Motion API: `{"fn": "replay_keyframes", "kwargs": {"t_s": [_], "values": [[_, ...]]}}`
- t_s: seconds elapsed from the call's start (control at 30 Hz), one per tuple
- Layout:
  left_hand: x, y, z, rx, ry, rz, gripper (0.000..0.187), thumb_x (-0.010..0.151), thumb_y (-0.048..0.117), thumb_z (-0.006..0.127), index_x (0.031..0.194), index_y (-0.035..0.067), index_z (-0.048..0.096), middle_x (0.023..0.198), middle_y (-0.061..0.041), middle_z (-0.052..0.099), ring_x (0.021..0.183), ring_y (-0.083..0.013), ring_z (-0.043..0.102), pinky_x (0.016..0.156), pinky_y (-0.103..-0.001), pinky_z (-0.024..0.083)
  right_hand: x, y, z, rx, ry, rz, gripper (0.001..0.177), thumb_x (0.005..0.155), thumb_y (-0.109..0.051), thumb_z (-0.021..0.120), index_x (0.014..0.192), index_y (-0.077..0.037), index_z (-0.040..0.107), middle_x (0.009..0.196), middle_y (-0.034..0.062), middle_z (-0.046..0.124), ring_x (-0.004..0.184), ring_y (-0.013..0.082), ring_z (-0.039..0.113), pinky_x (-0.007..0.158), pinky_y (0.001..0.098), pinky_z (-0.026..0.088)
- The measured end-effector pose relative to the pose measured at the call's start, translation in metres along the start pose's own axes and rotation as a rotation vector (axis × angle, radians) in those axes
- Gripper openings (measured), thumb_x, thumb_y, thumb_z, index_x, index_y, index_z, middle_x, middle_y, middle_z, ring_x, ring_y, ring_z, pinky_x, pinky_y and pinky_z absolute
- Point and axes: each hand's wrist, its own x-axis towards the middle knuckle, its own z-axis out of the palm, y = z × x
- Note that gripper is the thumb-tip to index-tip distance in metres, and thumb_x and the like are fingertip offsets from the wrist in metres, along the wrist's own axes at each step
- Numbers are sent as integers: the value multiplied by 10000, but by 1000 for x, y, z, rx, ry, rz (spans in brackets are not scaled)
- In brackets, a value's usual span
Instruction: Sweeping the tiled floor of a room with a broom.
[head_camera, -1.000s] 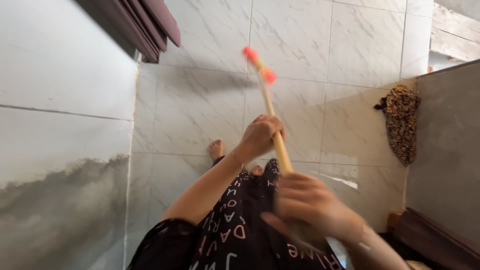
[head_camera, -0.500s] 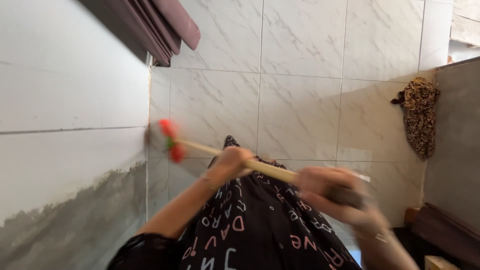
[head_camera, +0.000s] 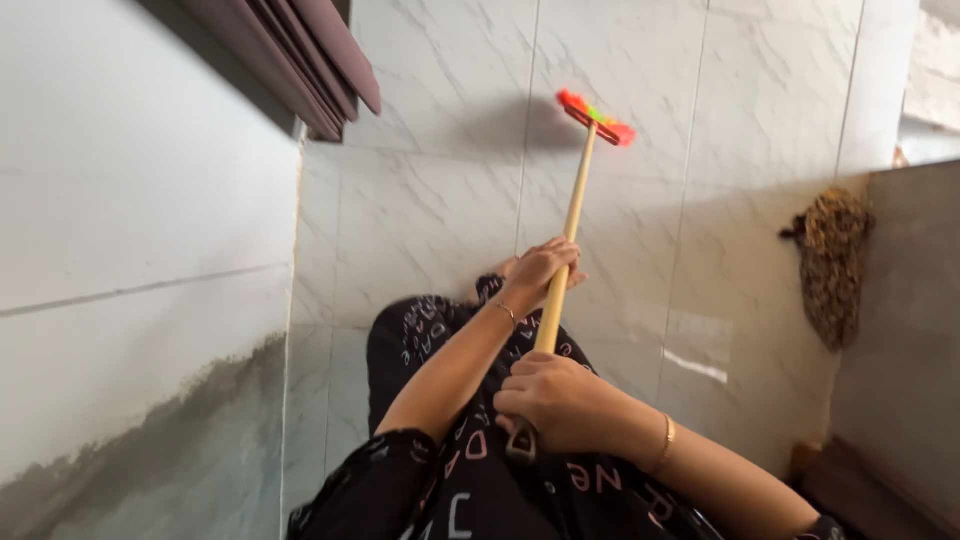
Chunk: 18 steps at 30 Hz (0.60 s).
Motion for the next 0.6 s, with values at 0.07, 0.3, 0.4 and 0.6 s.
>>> {"fn": "replay_keyframes", "kwargs": {"t_s": [0.07, 0.3, 0.4, 0.6], "values": [[22, 11, -18, -80, 35, 63, 265, 886, 257, 748, 775, 59, 613, 735, -97, 668, 759, -259, 686, 799, -369, 570, 10, 2, -32, 3, 22, -76, 255, 875, -170, 744, 749, -99, 533, 699, 42, 554, 711, 273, 593, 711, 406, 525], [69, 111, -118, 134, 307, 257, 221, 905, 223, 753, 776, 126, 602, 685, 0, 659, 669, -162, 668, 925, -482, 515, 4, -27, -177, 236, 658, -119, 384, 977, -322, 657, 678, -161, 477, 562, -39, 509, 515, 85, 530, 631, 344, 543], [58, 80, -149, 206, 115, 17, 256, 911, 103, 708, 687, 128, 587, 541, -13, 621, 517, -213, 569, 656, -390, 509, 11, 17, -167, 366, 782, -62, 354, 1016, -308, 647, 710, -178, 524, 582, -30, 545, 511, 65, 530, 602, 304, 506], [47, -29, -146, 338, 113, -280, 321, 929, 129, 648, 637, 133, 514, 527, -41, 588, 468, -177, 570, 500, -364, 484, 27, 114, -115, 684, 649, 45, 267, 985, 7, 703, 785, -78, 548, 785, 73, 627, 762, 200, 612, 906, 414, 598]]}}
